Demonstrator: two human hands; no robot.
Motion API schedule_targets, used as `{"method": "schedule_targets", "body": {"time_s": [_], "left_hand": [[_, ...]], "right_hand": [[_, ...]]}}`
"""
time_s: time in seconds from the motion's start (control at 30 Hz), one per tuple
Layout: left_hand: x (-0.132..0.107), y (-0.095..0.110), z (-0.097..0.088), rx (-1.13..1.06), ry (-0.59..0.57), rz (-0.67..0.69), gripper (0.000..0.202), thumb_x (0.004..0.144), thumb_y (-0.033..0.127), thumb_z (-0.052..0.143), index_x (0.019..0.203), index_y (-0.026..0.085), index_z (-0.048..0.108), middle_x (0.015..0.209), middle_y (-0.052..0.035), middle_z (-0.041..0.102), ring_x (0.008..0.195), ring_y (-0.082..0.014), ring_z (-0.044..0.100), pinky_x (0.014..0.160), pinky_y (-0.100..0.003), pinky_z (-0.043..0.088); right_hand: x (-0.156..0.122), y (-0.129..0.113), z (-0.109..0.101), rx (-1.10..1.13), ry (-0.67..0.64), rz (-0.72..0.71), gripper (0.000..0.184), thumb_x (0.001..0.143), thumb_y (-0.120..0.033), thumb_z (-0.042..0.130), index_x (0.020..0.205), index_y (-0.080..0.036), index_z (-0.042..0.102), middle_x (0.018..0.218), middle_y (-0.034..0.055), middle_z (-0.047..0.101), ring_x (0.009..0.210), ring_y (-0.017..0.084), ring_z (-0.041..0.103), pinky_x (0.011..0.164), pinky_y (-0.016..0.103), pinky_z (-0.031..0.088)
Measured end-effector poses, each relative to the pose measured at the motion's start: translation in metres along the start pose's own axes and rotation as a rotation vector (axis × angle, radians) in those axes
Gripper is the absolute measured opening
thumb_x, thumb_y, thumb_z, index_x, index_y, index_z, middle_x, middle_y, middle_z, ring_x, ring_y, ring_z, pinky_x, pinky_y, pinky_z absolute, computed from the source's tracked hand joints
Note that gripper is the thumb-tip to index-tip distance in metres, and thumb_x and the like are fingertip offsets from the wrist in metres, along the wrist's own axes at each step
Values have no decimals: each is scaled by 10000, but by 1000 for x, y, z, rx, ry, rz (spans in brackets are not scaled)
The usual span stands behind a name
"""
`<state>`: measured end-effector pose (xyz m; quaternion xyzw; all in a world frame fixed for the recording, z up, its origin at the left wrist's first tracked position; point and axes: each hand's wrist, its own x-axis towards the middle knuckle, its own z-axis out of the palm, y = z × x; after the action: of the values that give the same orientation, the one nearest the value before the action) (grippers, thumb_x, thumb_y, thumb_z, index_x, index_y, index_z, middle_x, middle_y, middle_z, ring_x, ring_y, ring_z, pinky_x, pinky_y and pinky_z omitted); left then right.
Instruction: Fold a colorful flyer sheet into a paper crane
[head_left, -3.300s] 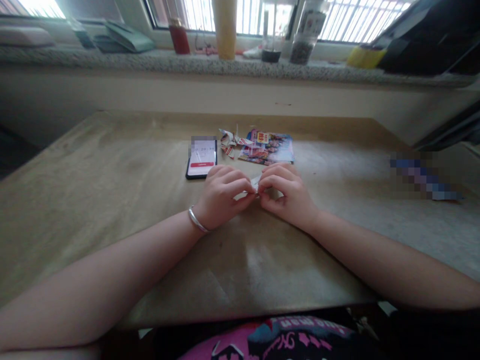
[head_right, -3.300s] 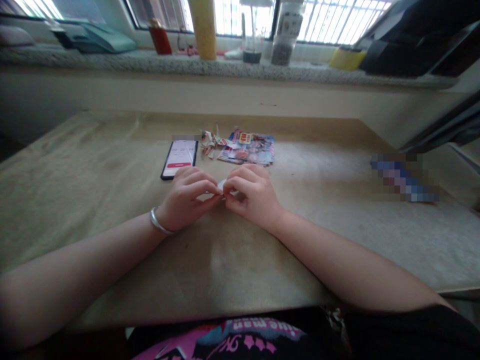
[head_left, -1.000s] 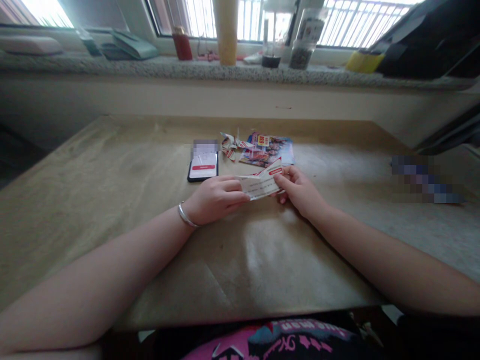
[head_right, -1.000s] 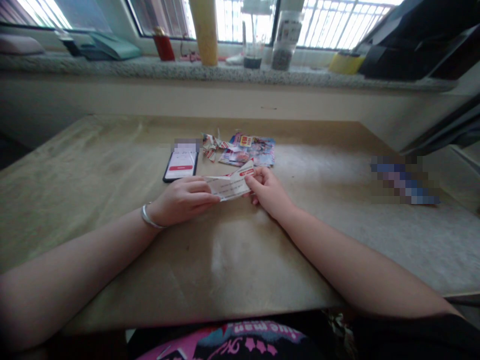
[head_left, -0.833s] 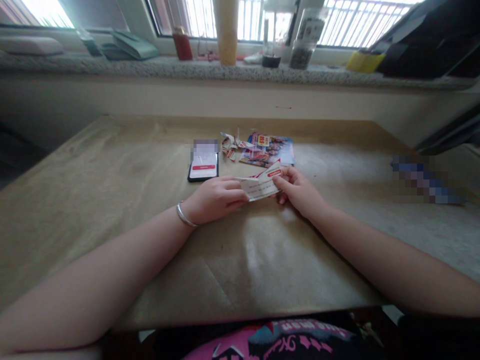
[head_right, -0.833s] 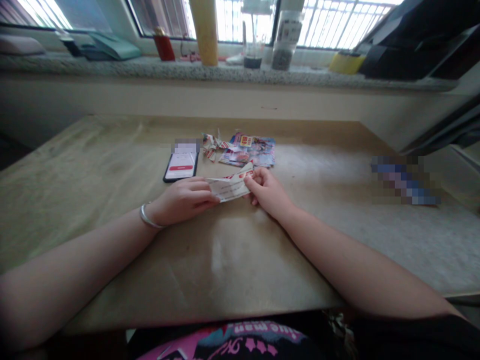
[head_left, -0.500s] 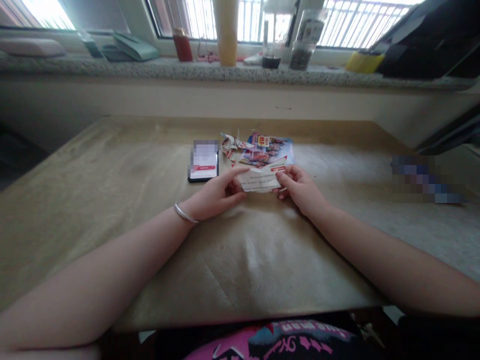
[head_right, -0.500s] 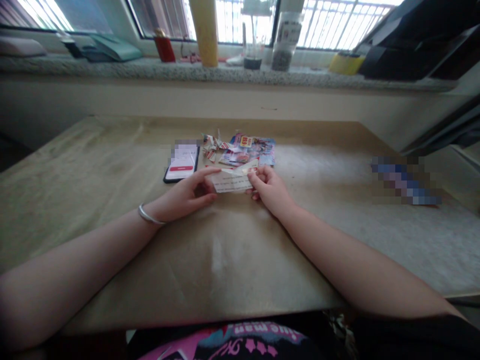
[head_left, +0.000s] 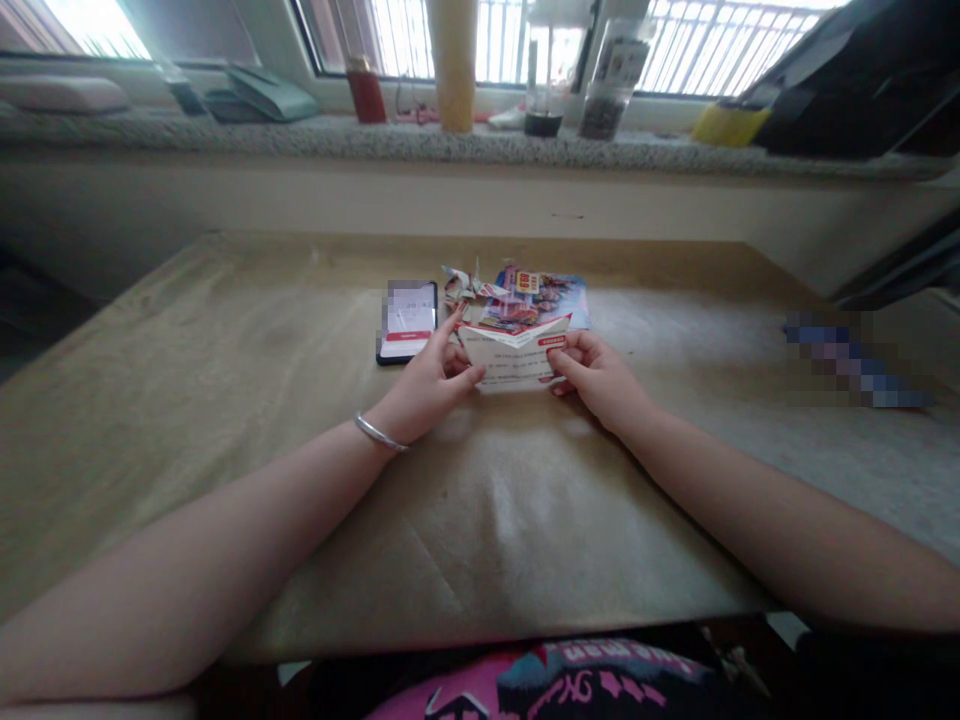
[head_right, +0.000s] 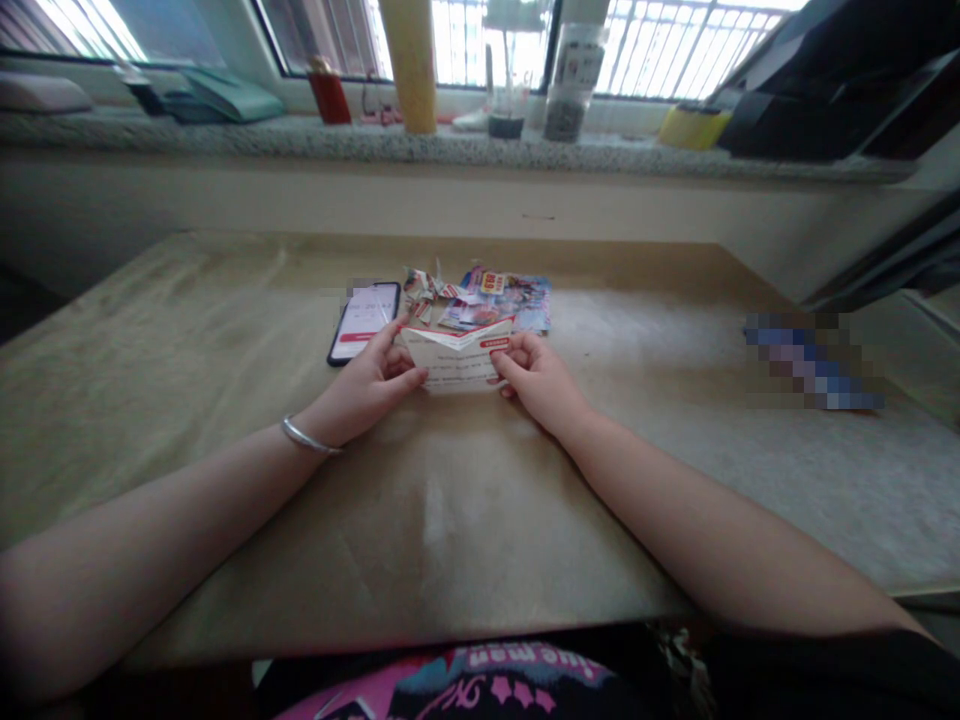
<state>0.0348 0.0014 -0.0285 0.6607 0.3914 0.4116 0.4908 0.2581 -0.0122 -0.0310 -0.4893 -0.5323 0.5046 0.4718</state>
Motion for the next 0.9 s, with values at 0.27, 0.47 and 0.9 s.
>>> {"method": "schedule_targets", "body": {"time_s": [0.27,0.47,0.9], "left_hand": [[2,2,0,-66,23,-63,756,729,216,660,1383,108,297,766,3,613,720,-133,597,709,-271,462],[3,5,0,61,-7,-45,311,772,290,601,1023,107,594,878,-64,656,771,-155,608,752,-303,485],[-1,12,5,240,1,-46,330,826,397,564,993,121,632,901,-73,694,756,-167,634,706,-290,500]], "right_hand": [[-1,-2,1,-9,38,35,494,604,-452,760,867,-219,413,723,-38,674,613,112,633,486,194,443],[-1,-4,3,-76,70,21,471,634,-467,739,910,-215,452,737,-10,686,614,133,642,404,177,356],[1,-1,10,-63,6,-83,377,707,-548,667,743,-200,528,677,9,677,535,97,579,563,250,472]]}}
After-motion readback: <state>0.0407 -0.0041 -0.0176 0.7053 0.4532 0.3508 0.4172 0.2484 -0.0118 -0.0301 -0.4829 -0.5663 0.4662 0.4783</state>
